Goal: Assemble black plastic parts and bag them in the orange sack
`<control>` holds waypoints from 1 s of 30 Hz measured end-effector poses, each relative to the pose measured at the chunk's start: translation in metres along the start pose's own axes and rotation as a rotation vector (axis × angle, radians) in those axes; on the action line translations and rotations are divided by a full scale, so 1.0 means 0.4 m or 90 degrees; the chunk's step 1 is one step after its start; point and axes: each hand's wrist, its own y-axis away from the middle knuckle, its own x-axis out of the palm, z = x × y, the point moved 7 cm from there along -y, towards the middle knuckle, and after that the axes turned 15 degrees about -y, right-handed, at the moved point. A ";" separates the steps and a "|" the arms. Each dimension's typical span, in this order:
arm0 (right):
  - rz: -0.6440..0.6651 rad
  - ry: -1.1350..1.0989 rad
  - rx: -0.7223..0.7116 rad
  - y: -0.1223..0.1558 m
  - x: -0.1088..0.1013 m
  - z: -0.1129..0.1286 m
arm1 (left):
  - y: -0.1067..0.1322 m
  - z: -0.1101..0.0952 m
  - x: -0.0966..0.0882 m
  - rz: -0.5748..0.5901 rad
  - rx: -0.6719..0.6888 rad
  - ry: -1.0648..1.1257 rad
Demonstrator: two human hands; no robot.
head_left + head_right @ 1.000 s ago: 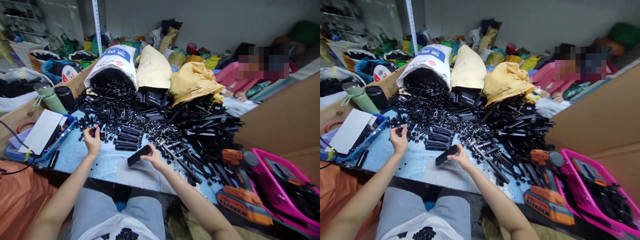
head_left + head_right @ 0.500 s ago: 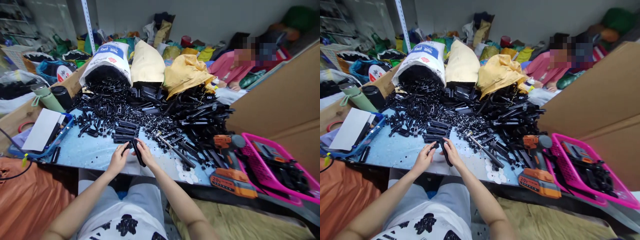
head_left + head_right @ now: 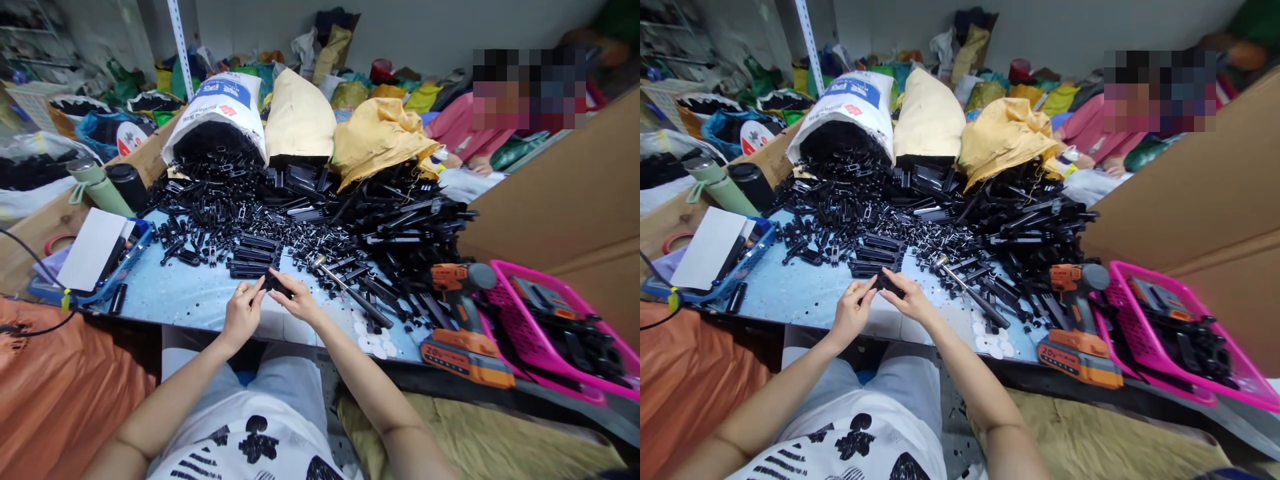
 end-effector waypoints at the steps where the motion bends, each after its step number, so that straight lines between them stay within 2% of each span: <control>1: -0.005 0.005 -0.004 0.000 0.009 0.001 | 0.001 -0.004 0.000 -0.024 -0.005 0.012; 5: -0.082 -0.083 0.011 0.011 0.052 -0.010 | 0.006 -0.012 -0.016 -0.161 -0.039 0.046; 7: -0.120 -0.118 0.002 0.018 0.066 -0.012 | 0.001 -0.013 -0.022 -0.178 -0.024 0.061; 11: -0.165 -0.112 -0.003 0.025 0.074 -0.017 | -0.037 0.000 -0.025 -0.107 0.049 0.096; 14: -0.202 -0.078 0.024 0.031 0.082 -0.042 | -0.057 0.036 -0.005 -0.056 0.052 0.121; 17: -0.180 -0.015 0.095 0.037 0.111 -0.087 | -0.035 0.092 0.050 0.004 -0.034 0.112; 20: -0.051 0.100 0.170 0.035 0.117 -0.136 | 0.032 0.151 0.087 0.026 -0.157 0.021; 22: -0.029 0.187 0.187 0.024 0.047 -0.157 | 0.067 0.158 0.087 0.041 -0.143 -0.104; 23: -0.064 0.223 0.183 0.014 -0.020 -0.160 | 0.075 0.145 0.089 0.069 -0.081 -0.168; 24: -0.134 0.253 0.171 0.001 -0.106 -0.157 | 0.079 0.124 0.097 0.111 0.012 -0.220; 25: -0.215 0.273 0.154 -0.012 -0.203 -0.148 | 0.081 0.099 0.109 0.161 0.119 -0.255; 27: -0.456 0.297 0.132 -0.021 -0.425 -0.119 | 0.085 0.058 0.136 0.259 0.312 -0.286; 29: -0.720 0.280 0.166 -0.003 -0.628 -0.093 | 0.074 0.046 0.157 0.304 0.388 -0.320; 30: -0.782 0.269 0.185 -0.003 -0.704 -0.083 | 0.063 0.048 0.164 0.305 0.384 -0.345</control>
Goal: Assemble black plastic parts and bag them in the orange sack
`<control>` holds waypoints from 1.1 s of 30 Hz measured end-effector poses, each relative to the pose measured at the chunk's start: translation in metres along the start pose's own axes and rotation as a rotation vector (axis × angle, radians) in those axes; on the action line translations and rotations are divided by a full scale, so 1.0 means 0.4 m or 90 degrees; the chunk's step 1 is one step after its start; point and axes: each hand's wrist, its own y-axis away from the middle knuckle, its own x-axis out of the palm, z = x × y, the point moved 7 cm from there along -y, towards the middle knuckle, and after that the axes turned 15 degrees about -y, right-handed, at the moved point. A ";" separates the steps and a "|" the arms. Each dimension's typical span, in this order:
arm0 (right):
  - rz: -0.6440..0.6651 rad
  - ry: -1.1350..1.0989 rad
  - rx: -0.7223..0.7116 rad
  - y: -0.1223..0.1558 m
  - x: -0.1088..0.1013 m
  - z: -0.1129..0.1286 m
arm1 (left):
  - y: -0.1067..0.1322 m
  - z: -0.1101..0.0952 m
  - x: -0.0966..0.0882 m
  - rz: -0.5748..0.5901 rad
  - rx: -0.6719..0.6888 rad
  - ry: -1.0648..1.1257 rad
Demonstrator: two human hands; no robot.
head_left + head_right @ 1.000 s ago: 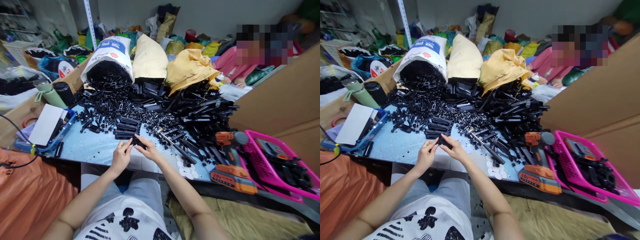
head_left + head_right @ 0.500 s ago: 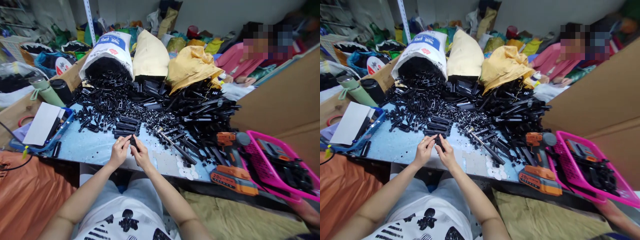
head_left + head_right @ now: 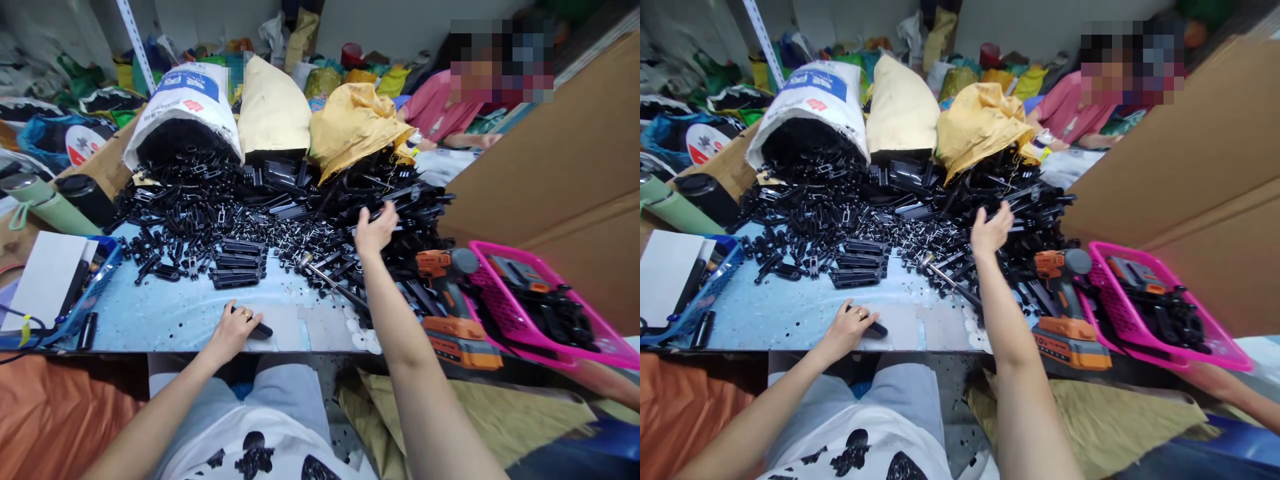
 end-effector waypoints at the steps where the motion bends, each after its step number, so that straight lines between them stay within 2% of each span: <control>1: -0.034 -0.005 0.039 -0.060 -0.019 -0.004 | -0.010 0.008 0.004 0.008 -0.021 -0.021; 3: -0.047 -0.042 0.113 -0.140 -0.036 -0.016 | -0.020 0.019 0.013 0.021 -0.063 -0.053; 4: -0.034 -0.081 0.150 -0.157 -0.035 -0.025 | -0.021 0.022 0.016 0.029 -0.077 -0.062; 6: 0.014 -0.177 0.220 -0.145 -0.017 -0.046 | -0.017 0.026 0.019 0.041 -0.105 -0.058; 7: 0.047 -0.224 0.252 -0.114 -0.002 -0.055 | -0.015 0.029 0.017 0.039 -0.123 -0.039; 9: 0.111 -0.289 0.302 -0.006 0.029 -0.069 | -0.014 0.033 0.002 0.003 -0.164 0.053; 12: 0.230 -0.372 0.361 0.250 0.077 -0.067 | -0.030 0.038 -0.024 -0.091 -0.240 0.362; 14: 0.395 -0.498 0.432 0.455 0.121 -0.041 | -0.048 0.040 -0.018 -0.122 -0.315 0.632; 15: 0.462 -0.517 0.433 0.544 0.128 -0.023 | -0.055 0.041 -0.008 -0.126 -0.362 0.743; 16: 0.534 -0.495 0.415 0.619 0.128 -0.007 | -0.058 0.042 0.002 -0.125 -0.413 0.821; 17: 0.595 -0.437 0.360 0.675 0.120 0.009 | -0.057 0.045 0.011 -0.118 -0.463 0.856; 18: 0.643 -0.353 0.271 0.711 0.104 0.024 | -0.051 0.050 0.017 -0.106 -0.508 0.853; 20: 0.687 -0.158 0.020 0.732 0.062 0.059 | -0.031 0.059 0.023 -0.062 -0.563 0.797; 22: 0.691 0.015 -0.229 0.722 0.023 0.090 | -0.017 0.053 0.023 0.016 -0.540 0.750; 24: 0.733 0.138 -0.390 0.710 0.008 0.098 | -0.015 0.043 0.012 0.062 -0.462 0.691; 26: 0.823 0.233 -0.455 0.701 0.014 0.078 | -0.025 0.045 -0.014 0.032 -0.361 0.548; 28: 0.913 0.291 -0.465 0.695 0.023 0.050 | -0.040 0.046 -0.032 0.001 -0.252 0.368; 29: 0.943 0.308 -0.458 0.692 0.026 0.038 | -0.049 0.042 -0.027 0.017 -0.193 0.294; 31: 0.976 0.321 -0.437 0.689 0.026 0.020 | -0.060 0.032 0.000 0.094 -0.094 0.200; 33: 0.991 0.328 -0.413 0.692 0.023 0.009 | -0.066 0.026 0.021 0.151 -0.040 0.157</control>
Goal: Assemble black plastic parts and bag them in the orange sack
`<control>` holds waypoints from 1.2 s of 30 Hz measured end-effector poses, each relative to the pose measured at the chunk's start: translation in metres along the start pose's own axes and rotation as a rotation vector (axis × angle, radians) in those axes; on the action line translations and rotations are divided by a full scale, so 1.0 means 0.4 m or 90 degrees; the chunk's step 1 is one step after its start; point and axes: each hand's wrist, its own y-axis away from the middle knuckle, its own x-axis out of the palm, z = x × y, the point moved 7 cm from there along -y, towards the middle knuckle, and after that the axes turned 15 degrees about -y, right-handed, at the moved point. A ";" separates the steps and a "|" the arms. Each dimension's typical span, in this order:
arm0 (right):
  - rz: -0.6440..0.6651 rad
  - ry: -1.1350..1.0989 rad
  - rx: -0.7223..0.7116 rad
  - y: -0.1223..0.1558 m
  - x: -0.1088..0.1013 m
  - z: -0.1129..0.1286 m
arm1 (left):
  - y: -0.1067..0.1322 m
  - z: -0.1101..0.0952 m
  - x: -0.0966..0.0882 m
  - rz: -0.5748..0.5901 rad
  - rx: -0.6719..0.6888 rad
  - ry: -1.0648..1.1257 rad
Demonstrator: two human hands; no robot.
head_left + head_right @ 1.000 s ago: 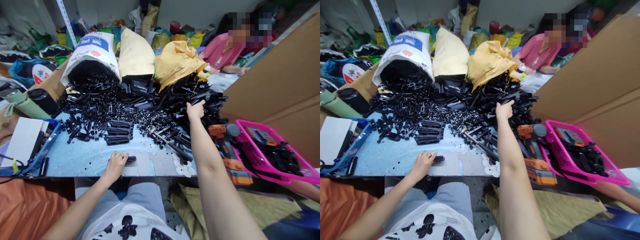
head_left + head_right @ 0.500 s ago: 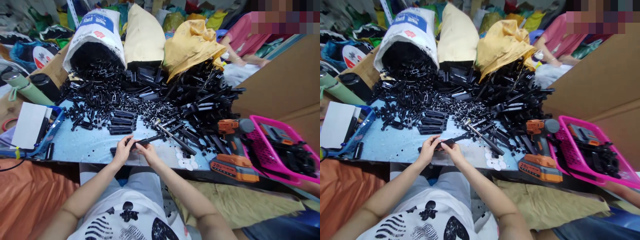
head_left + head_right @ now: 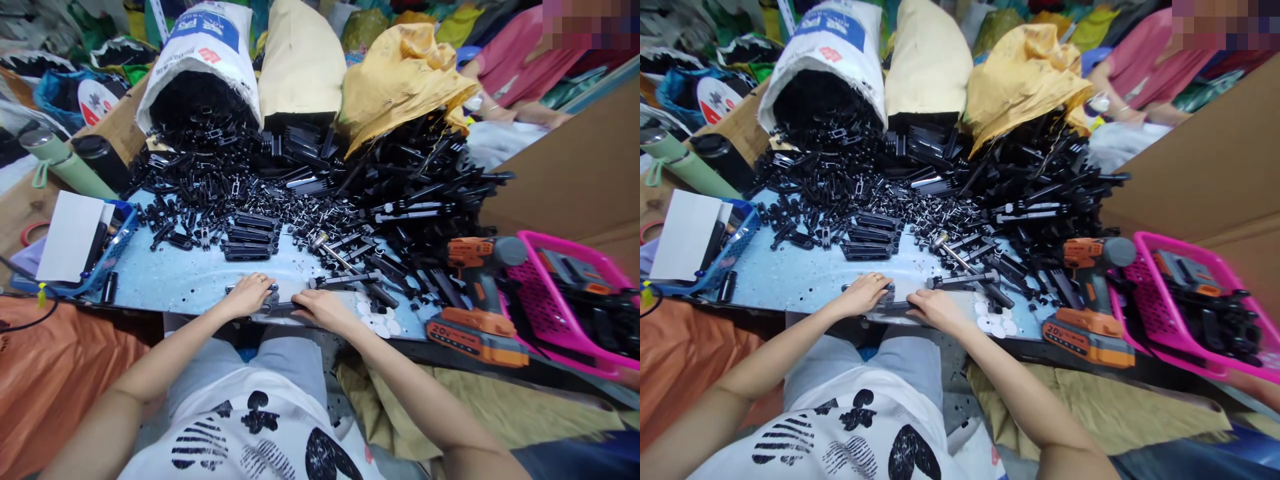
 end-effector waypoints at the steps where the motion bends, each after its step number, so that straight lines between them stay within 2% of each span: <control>1: 0.004 -0.004 0.009 0.002 0.005 -0.001 | -0.003 -0.002 0.003 0.012 0.009 -0.015; 7: -0.040 0.044 0.057 0.002 0.011 0.007 | 0.001 -0.022 -0.012 -0.019 0.011 -0.040; 12: -0.108 0.121 0.038 -0.004 -0.030 0.054 | 0.024 -0.007 -0.004 -0.086 -0.006 0.000; 16: -0.100 0.150 0.026 -0.019 -0.055 0.078 | 0.032 0.003 0.000 -0.139 -0.004 0.009; 20: -0.069 0.098 -0.024 -0.018 -0.079 0.059 | 0.021 -0.013 0.013 -0.104 0.002 -0.001; 23: -0.104 0.066 -0.020 0.021 -0.112 -0.008 | 0.003 -0.048 0.012 -0.086 0.050 -0.039; 26: -0.165 0.126 0.077 0.078 -0.128 -0.114 | -0.053 -0.063 -0.017 -0.114 0.058 -0.076; 29: -0.141 0.160 0.096 0.109 -0.102 -0.184 | -0.166 -0.045 -0.044 -0.104 0.014 -0.109; 31: -0.156 0.147 0.105 0.118 -0.109 -0.216 | -0.253 -0.035 -0.050 -0.091 0.010 -0.148; 34: -0.262 0.140 0.173 0.131 -0.188 -0.276 | -0.357 -0.030 -0.039 -0.084 0.023 -0.186; 36: -0.315 0.166 0.235 0.129 -0.252 -0.326 | -0.398 -0.029 -0.024 -0.082 0.021 -0.191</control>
